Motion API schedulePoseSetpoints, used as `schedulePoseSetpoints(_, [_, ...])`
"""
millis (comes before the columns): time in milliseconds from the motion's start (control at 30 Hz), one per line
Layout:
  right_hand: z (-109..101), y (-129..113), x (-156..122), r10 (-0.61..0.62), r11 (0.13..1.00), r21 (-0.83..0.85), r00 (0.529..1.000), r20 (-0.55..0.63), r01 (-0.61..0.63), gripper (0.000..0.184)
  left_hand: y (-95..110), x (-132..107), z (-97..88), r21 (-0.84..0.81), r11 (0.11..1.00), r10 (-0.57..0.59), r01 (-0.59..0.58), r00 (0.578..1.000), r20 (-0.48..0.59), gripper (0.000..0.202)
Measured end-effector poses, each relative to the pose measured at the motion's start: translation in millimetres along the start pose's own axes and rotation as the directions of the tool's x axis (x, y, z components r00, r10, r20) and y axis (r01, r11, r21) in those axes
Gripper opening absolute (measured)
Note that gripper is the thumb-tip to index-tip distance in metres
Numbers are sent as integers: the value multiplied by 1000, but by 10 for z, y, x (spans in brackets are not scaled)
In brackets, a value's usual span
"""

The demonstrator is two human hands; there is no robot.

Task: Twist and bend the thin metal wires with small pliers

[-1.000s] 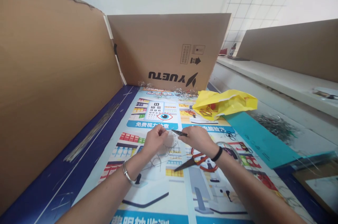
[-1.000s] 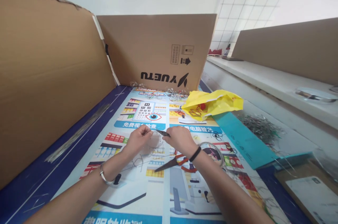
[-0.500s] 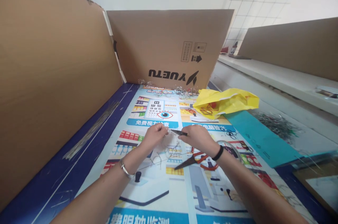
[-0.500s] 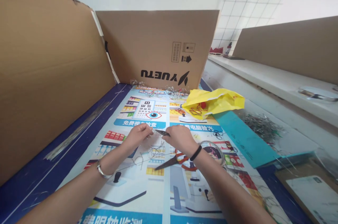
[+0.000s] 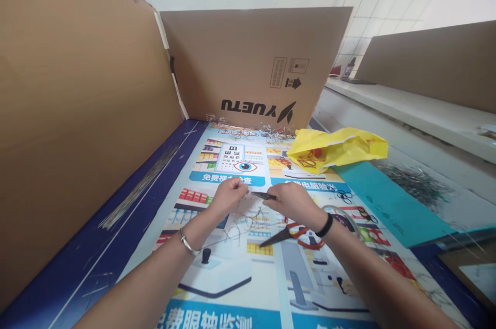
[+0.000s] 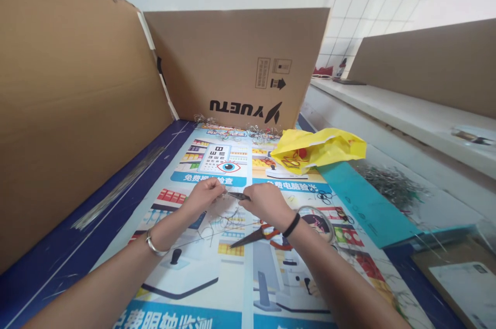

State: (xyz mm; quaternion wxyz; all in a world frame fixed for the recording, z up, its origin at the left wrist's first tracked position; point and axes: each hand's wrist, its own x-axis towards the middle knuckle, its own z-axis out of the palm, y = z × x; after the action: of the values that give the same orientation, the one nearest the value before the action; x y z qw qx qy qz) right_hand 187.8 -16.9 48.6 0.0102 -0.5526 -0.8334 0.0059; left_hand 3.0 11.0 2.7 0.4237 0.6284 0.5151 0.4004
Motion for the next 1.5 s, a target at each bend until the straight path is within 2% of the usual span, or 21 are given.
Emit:
schedulePoseSetpoints(233, [44,-19,16,-21,997,-72,996,-89,14,26,-40,16,9,20,1000,-4,5,999,-36,22])
schedulePoseSetpoints(433, [59,2,13,16,998,-58,999,-29,-17,26,-59,8,13,-40,999,-35,33,999,-33,14])
schedulePoseSetpoints(633, [82,2,19,50,996,-81,999,19,-48,28,0,-15,17,-121,984,-135,130,990,-35,15])
schedulePoseSetpoints(967, [114,-39,30,26,992,-127,1000,11,-24,28,-95,14,53,-101,992,-73,71,997,-19,14])
schedulePoseSetpoints(1100, [61,-43,18,17,990,-137,1000,-23,-20,29,-5,1,10,-80,995,-64,67,998,28,16])
schedulePoseSetpoints(1300, [-8,-55,-12,-6,989,-148,996,-85,-7,27,109,-15,-55,-155,971,-167,184,979,117,8])
schedulePoseSetpoints(1500, [-11,-30,0,34,996,-84,998,-60,-39,29,86,-8,-45,-227,968,-74,109,985,158,17])
